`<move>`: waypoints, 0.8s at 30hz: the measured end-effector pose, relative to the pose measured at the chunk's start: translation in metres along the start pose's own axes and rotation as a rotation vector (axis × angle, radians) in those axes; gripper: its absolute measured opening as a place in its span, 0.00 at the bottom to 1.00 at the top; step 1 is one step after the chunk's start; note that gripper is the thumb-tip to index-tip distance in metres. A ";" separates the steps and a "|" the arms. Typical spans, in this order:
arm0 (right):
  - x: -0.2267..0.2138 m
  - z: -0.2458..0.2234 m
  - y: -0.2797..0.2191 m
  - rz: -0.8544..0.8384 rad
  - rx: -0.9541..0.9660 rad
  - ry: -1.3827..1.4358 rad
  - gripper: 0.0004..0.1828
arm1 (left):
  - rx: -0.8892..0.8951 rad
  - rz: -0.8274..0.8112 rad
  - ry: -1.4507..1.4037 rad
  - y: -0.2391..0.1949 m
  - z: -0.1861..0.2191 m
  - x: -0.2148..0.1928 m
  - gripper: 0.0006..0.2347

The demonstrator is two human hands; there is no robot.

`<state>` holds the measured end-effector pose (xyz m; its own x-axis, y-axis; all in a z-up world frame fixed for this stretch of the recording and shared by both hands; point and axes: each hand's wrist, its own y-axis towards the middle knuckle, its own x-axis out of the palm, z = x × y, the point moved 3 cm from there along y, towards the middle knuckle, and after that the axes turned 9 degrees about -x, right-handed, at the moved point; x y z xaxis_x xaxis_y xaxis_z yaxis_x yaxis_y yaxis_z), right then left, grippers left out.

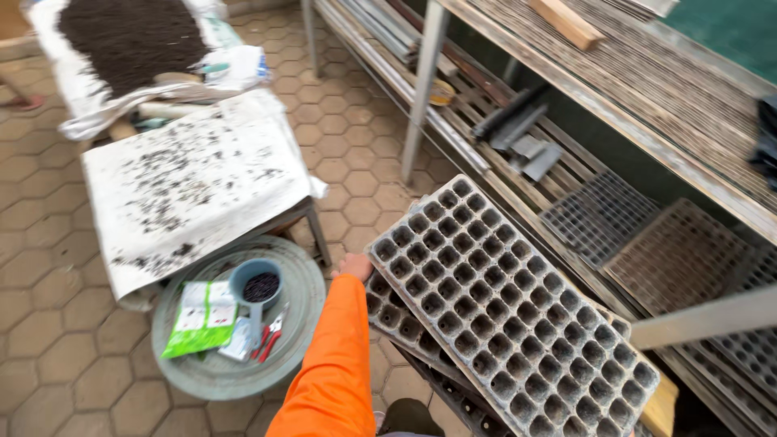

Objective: The person carries seedling trays to a work table, fills the tray cells with soil using a small hand trowel, and then places seeds into the soil by hand.

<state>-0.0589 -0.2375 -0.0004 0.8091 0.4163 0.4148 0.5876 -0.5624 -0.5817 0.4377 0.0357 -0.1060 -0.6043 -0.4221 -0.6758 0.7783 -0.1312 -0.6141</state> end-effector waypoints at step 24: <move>0.189 0.181 -0.058 -0.442 0.236 -0.305 0.23 | -0.632 0.269 -0.646 -0.216 -0.529 -0.099 0.37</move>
<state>0.0584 0.0034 -0.0144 0.4279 0.7817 0.4536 0.8224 -0.1286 -0.5541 0.2391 0.5802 -0.1221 -0.0589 -0.8078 -0.5865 0.5269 0.4738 -0.7056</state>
